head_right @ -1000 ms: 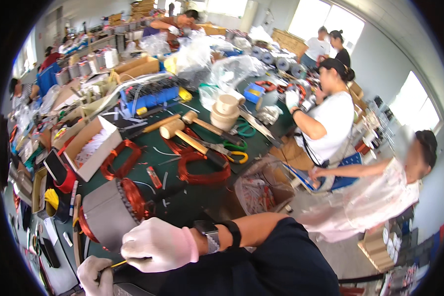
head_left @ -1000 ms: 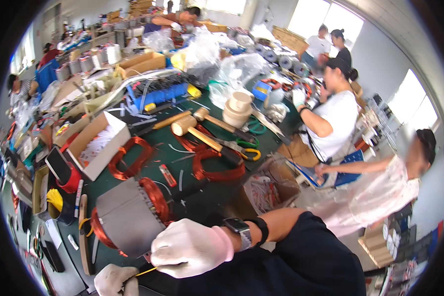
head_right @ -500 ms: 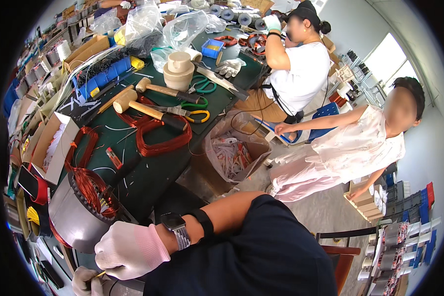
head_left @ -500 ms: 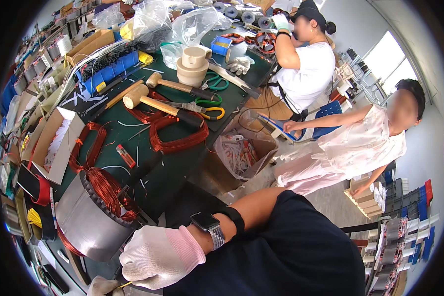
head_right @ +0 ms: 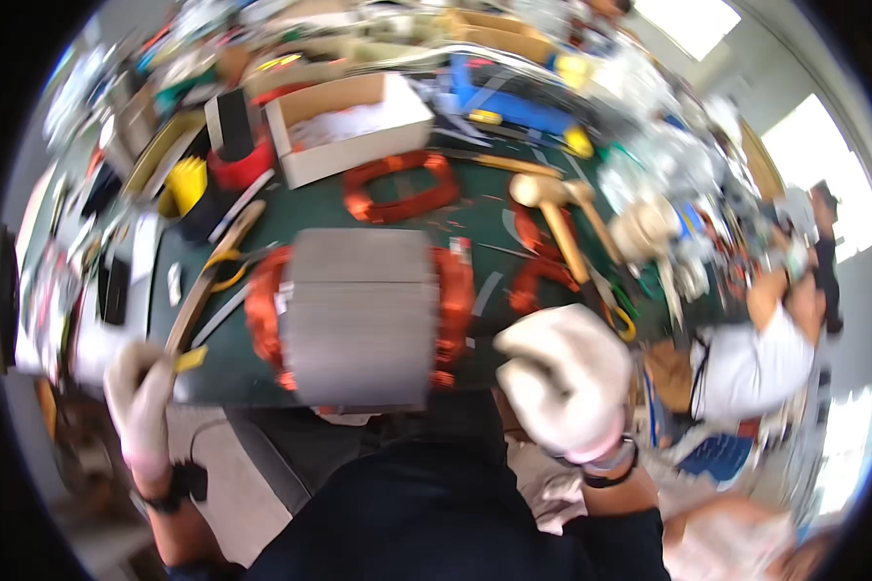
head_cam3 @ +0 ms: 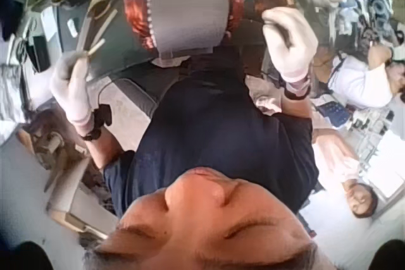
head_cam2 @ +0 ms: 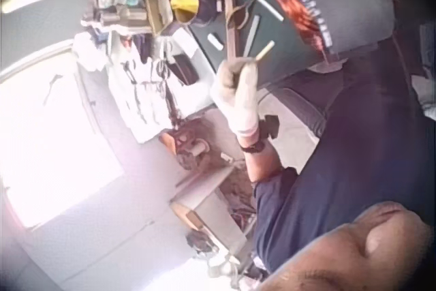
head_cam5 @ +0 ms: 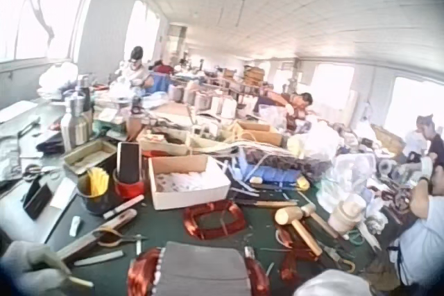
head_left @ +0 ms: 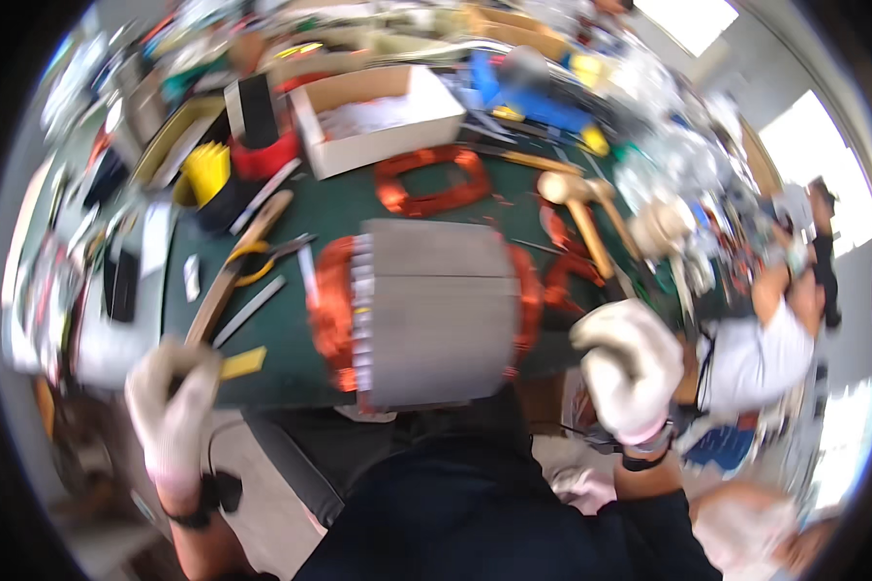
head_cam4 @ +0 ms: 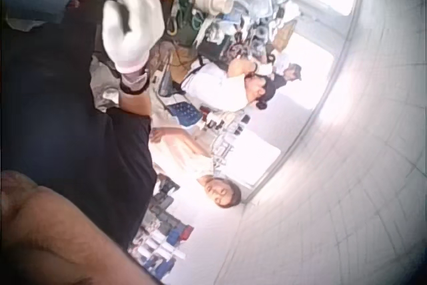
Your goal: Assembling and winding a motor stator by inserting insulation strips and copper coils.
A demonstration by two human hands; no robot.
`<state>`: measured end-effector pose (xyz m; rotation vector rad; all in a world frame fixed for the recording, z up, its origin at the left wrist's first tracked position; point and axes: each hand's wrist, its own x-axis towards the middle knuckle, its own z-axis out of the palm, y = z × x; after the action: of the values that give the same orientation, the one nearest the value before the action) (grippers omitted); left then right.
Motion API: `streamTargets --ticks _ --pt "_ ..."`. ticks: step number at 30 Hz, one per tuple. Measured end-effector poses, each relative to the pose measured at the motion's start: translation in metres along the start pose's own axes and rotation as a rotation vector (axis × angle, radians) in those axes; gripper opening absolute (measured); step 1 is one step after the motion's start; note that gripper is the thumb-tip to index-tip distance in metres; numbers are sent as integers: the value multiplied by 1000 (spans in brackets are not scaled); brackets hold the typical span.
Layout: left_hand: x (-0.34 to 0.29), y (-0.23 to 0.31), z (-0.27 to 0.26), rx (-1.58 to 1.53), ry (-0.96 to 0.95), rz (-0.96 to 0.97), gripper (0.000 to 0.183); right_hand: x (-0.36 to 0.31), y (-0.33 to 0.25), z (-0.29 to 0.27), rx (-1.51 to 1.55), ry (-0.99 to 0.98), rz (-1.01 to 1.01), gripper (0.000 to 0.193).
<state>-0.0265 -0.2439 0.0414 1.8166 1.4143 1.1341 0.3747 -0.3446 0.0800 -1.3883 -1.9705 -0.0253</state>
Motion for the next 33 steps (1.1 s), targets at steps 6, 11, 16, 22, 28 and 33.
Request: streamTargets --ticks 6,11,16,22,28,33 --pt "35 -35 38 -9 -260 4 17 13 41 34 -173 -655 333 47" --pt "50 -34 70 98 -252 184 22 5 41 38 -104 -505 322 28" --pt "52 -38 85 108 -239 271 20 -2 55 40 239 -352 679 26" --pt "58 -35 88 230 -327 310 19 -16 69 20 168 -403 610 30" --pt "57 -33 89 225 -417 341 20 -33 81 15 126 -439 531 33" --pt "53 -33 88 174 -317 335 19 -6 99 46 81 -477 471 36"
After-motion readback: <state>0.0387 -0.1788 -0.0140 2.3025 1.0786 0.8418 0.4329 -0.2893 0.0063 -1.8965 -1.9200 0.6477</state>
